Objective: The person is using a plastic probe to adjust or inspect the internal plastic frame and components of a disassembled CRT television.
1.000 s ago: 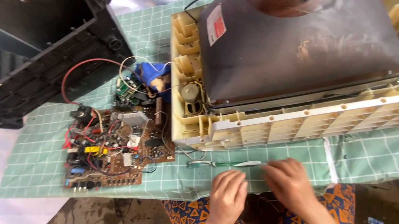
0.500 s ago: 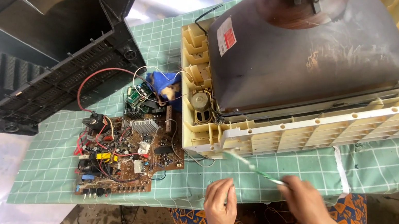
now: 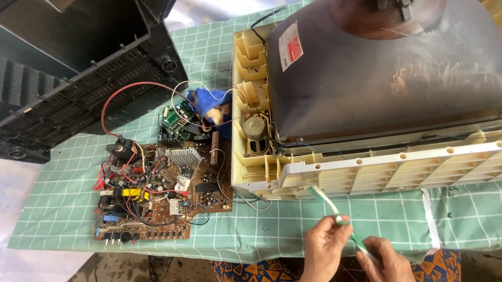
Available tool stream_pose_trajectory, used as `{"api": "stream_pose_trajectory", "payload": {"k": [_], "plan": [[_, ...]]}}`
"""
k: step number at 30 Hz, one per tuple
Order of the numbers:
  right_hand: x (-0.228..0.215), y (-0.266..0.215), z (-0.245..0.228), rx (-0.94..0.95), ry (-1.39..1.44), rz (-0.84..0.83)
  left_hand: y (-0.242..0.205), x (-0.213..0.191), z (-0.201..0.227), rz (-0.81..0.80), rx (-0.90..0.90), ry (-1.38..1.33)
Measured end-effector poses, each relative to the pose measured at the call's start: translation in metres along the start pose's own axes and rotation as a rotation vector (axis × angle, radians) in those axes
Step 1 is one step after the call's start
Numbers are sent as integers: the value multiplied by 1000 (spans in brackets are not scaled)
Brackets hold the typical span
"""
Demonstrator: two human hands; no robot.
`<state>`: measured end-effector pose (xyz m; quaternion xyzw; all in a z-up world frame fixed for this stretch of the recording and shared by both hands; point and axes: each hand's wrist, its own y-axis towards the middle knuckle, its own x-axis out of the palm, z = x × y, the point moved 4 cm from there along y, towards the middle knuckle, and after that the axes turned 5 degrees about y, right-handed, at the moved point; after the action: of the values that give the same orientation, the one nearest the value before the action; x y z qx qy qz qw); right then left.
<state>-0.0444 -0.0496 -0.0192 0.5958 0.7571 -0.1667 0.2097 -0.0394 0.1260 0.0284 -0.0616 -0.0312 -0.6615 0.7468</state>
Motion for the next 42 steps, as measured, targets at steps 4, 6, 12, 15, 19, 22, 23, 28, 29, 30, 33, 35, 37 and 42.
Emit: {"api": "stream_pose_trajectory", "payload": {"k": [4, 6, 12, 15, 19, 22, 23, 28, 29, 30, 33, 35, 37, 42], "plan": [[-4, 6, -23, 105, 474, -73, -1, 4, 20, -129, 3, 124], [-2, 6, -10, 45, 304, 29, 7, -10, 29, 75, 182, 285], [2, 9, -1, -124, 42, 165, 23, -60, 85, 611, 757, 581], [-1, 12, -3, -188, 54, 174, 48, -72, 87, 555, 645, 672], [-22, 7, -18, -141, 134, 265, 73, -75, 72, 505, 590, 976], [-22, 8, -25, -292, 105, 226, 74, -73, 68, 550, 656, 988], [-16, 9, -21, -288, 104, 226, 74, -72, 67, 547, 654, 988], [-5, 14, -9, -190, 16, 137, 74, -74, 65, 565, 617, 1005], [-10, 12, -9, -188, 16, 136, 74, -74, 64, 563, 615, 1005], [-17, 9, -8, -170, -66, 201, 74, -75, 63, 570, 618, 1009], [-33, 1, -12, -168, -113, 315, 76, -74, 62, 580, 637, 1021], [-36, -2, -11, -187, -77, 358, 76, -73, 62, 589, 649, 1029], [-28, 2, -7, -223, -45, 215, 76, -72, 62, 601, 633, 1025], [-20, 7, -3, -238, -95, 254, 76, -73, 61, 601, 621, 1027]]}}
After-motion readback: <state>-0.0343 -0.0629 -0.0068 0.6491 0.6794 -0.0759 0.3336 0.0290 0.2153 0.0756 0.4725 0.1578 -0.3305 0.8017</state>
